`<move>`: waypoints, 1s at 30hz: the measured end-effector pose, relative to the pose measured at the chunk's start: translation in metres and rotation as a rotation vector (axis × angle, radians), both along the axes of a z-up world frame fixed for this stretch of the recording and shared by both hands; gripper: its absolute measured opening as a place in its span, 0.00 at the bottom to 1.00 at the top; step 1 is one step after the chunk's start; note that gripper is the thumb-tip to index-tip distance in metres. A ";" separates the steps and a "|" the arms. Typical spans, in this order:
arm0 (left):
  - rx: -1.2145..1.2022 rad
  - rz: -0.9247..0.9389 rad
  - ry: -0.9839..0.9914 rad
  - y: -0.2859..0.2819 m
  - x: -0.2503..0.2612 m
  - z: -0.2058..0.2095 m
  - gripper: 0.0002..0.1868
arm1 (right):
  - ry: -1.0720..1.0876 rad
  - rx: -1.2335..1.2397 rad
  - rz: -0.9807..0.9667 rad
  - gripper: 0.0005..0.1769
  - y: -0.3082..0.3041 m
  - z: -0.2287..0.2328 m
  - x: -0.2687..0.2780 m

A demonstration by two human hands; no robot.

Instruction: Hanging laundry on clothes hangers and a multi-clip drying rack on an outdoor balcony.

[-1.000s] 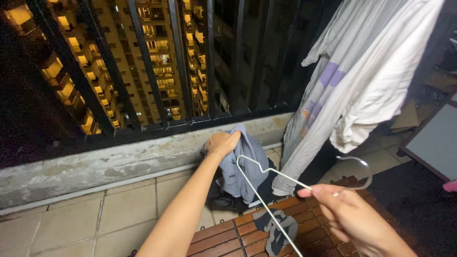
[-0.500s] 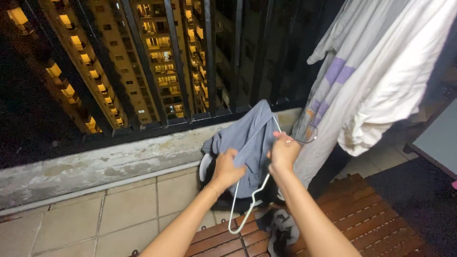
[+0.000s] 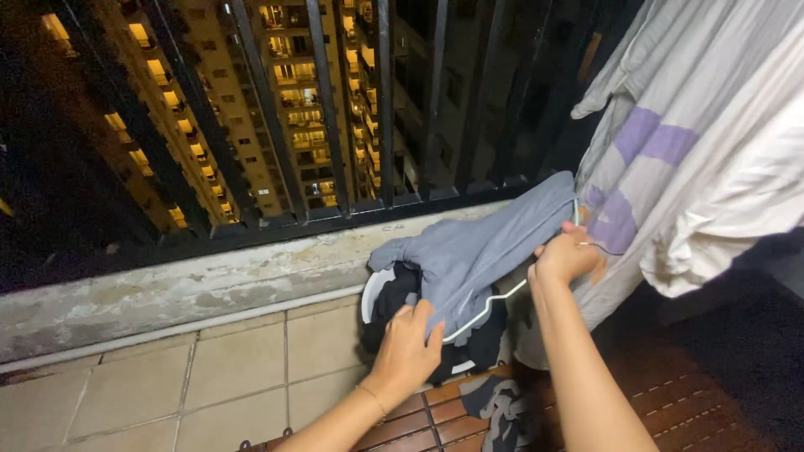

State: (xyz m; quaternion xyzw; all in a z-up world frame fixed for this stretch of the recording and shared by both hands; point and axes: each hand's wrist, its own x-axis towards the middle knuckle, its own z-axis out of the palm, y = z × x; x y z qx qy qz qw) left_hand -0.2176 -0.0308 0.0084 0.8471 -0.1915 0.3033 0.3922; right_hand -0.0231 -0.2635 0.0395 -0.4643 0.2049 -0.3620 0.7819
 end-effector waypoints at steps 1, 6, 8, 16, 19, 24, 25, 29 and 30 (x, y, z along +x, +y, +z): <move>0.001 0.004 0.001 -0.003 -0.001 -0.001 0.13 | 0.001 0.001 0.004 0.14 0.002 -0.001 0.002; -0.151 0.080 0.289 -0.016 -0.007 0.005 0.10 | 0.082 -0.059 -0.028 0.16 0.023 0.006 -0.006; -0.276 0.057 0.341 -0.007 0.008 0.023 0.10 | -0.008 -0.074 0.129 0.13 0.020 -0.005 -0.003; -0.710 -0.275 0.604 0.057 0.086 0.077 0.14 | -0.020 -0.363 0.693 0.14 0.005 0.090 -0.054; -0.263 0.066 0.328 0.060 0.127 0.049 0.17 | 0.026 -0.332 0.851 0.16 -0.007 0.132 -0.062; -0.120 0.019 0.092 0.014 0.129 0.107 0.69 | 0.020 -0.447 1.077 0.17 0.005 0.223 -0.090; -0.122 0.022 0.104 0.015 0.138 0.115 0.69 | 0.032 -0.443 1.082 0.17 0.008 0.242 -0.095; -0.392 0.198 0.275 0.039 0.171 0.139 0.39 | 0.121 -0.464 1.110 0.17 0.019 0.326 -0.121; -0.333 0.255 0.403 0.050 0.180 0.143 0.15 | 0.137 -0.473 1.105 0.17 0.021 0.348 -0.129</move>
